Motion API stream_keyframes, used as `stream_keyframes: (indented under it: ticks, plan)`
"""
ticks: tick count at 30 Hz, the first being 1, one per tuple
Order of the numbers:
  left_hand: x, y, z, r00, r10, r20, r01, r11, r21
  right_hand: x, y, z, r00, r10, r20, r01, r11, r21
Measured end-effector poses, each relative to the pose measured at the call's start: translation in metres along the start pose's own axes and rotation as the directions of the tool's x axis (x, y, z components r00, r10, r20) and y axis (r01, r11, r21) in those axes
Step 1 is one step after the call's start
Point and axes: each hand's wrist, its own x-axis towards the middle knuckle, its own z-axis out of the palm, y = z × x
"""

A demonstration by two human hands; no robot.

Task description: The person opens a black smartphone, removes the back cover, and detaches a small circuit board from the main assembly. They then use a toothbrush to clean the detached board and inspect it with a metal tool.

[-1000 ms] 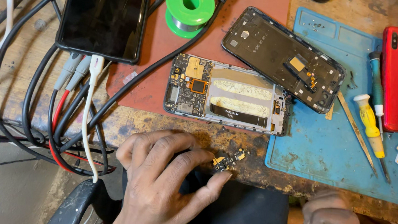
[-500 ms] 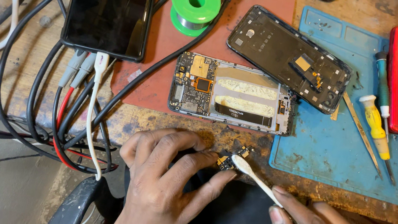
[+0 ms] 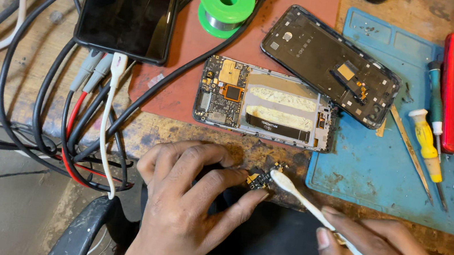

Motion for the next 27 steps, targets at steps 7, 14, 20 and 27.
stream_keyframes:
  ticks: [7, 14, 20, 27]
  plan:
    - [0.001, 0.003, 0.003, 1.000, -0.017, -0.005, 0.017, 1.000, 0.000, -0.016, 0.010, 0.023, 0.995, 0.092, 0.030, -0.092, 0.996, 0.007]
    - [-0.001, 0.006, 0.002, 1.000, -0.012, -0.013, 0.012, 1.000, 0.017, -0.009, 0.003, 0.014, 0.993, 0.052, -0.102, -0.050, 0.998, 0.026]
    - [0.001, 0.004, 0.002, 1.000, -0.001, -0.012, 0.001, 1.000, -0.006, -0.017, 0.012, 0.016, 0.993, 0.116, -0.010, -0.115, 0.991, 0.071]
    - [0.001, 0.002, -0.002, 1.000, -0.007, -0.002, 0.007, 1.000, -0.013, -0.016, 0.019, 0.018, 0.996, 0.092, 0.008, -0.093, 0.991, 0.094]
